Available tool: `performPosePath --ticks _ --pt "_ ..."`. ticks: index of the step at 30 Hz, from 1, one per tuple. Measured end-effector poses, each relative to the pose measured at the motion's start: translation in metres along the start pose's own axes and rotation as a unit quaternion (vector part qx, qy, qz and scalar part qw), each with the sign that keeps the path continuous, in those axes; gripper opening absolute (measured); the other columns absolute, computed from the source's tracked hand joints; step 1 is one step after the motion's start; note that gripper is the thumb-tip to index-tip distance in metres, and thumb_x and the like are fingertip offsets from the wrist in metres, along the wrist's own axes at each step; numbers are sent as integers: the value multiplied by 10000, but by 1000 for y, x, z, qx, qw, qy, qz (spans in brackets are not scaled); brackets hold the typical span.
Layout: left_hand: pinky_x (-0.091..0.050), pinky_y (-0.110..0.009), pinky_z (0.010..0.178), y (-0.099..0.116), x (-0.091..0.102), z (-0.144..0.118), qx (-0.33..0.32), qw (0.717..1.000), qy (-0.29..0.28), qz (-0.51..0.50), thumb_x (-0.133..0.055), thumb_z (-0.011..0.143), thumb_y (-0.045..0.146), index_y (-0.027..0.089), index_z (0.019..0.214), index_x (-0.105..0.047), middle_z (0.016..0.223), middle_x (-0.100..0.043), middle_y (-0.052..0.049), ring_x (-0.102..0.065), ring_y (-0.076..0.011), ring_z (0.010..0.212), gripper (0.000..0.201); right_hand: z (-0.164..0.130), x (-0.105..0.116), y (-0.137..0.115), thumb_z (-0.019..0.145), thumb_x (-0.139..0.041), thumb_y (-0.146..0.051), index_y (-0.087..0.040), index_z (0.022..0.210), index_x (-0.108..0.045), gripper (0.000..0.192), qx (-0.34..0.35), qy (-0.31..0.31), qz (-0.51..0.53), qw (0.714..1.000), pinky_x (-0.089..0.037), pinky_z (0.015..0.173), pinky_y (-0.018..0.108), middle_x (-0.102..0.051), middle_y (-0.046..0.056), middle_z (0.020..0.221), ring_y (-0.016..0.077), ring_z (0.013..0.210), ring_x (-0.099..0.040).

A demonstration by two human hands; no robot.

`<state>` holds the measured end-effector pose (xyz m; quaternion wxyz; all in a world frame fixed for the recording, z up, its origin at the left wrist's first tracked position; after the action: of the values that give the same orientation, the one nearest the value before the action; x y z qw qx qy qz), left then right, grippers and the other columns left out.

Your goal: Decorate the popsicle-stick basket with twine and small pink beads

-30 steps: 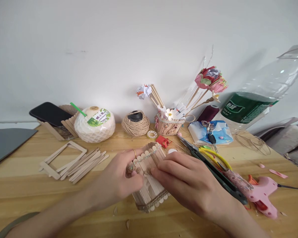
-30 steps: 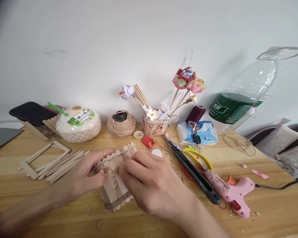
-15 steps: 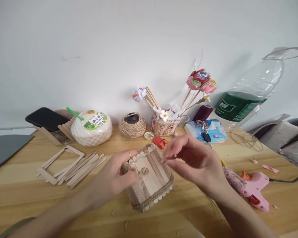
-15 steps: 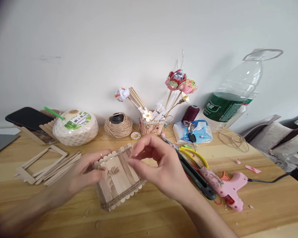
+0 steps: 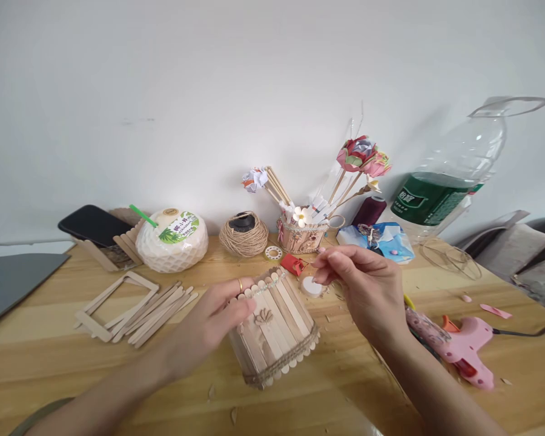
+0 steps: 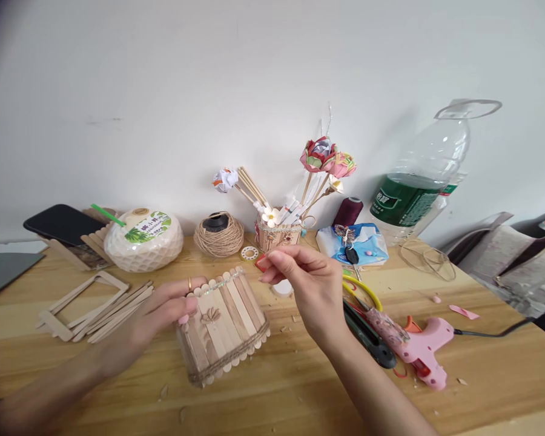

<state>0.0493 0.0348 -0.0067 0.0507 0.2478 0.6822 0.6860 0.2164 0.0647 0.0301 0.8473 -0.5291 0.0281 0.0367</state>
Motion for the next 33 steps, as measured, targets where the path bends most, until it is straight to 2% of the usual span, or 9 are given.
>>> performPosePath --ticks 4,9,13,21,24,27,29,30,33 --pt "-435 -254 701 3 -3 1 -7 1000 -13 -17 -408 842 405 196 739 -545 755 -578 0 -528 -176 775 270 -11 -20 -27 829 -581 -201 -193 771 -683 118 110 -62 -130 983 -509 571 230 -663 4 680 101 588 -597" --pt "-371 -247 596 2 0 1 -19 999 -1 29 -343 870 431 204 610 -365 640 -392 30 -412 -146 652 346 -42 -67 -43 839 -529 -105 -154 922 -653 157 251 -205 -287 901 -499 631 234 -636 60 850 123 748 -590" --pt "-350 -253 598 5 -3 1 -28 999 -11 33 -320 885 422 204 621 -346 654 -379 32 -387 -140 644 344 -46 -82 -37 861 -494 -112 -161 958 -635 179 252 -260 -384 849 -480 652 251 -627 61 860 140 770 -577" --pt "-342 -256 595 9 -4 -2 -65 997 -4 37 -315 899 442 202 611 -362 638 -382 30 -400 -145 643 379 -43 -108 -39 881 -455 -88 -146 843 -624 183 208 -406 -504 734 -403 566 206 -586 28 794 99 663 -542" --pt "-334 -256 583 8 -4 -1 -68 997 3 39 -308 896 463 204 598 -348 609 -366 38 -402 -142 617 396 -49 -115 -38 868 -471 -78 -132 827 -612 157 239 -433 -543 679 -382 529 219 -574 23 768 105 626 -517" --pt "-323 -254 572 7 -2 -1 -60 998 15 32 -294 890 479 207 597 -327 592 -331 48 -375 -136 591 401 -55 -119 -37 858 -465 -80 -116 825 -611 154 308 -417 -576 632 -374 494 247 -574 43 767 130 609 -511" --pt "-316 -258 577 5 0 0 -50 998 22 28 -274 889 482 211 599 -313 596 -300 50 -354 -137 594 399 -53 -117 -39 858 -448 -91 -117 774 -601 176 338 -372 -581 640 -364 460 250 -565 45 733 134 578 -501" --pt "-311 -262 582 4 0 0 -45 998 24 30 -261 890 484 212 600 -310 597 -289 50 -348 -139 597 401 -49 -112 -43 854 -448 -97 -124 744 -588 180 338 -335 -570 670 -368 455 243 -558 38 711 128 565 -499" --pt "-295 -270 591 2 1 0 -31 998 28 39 -235 889 497 213 598 -309 594 -286 49 -350 -145 600 413 -33 -82 -55 817 -476 -106 -151 722 -543 124 277 -198 -473 813 -420 498 209 -553 5 669 102 569 -517"
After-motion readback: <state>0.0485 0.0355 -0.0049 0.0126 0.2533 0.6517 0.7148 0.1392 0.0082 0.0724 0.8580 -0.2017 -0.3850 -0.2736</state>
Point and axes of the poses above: each hand's wrist, its own z-axis towards the middle knuckle, its own x-axis out of the back of the hand, y = z × x, the point moved 10 cm from there along z, towards the middle knuckle
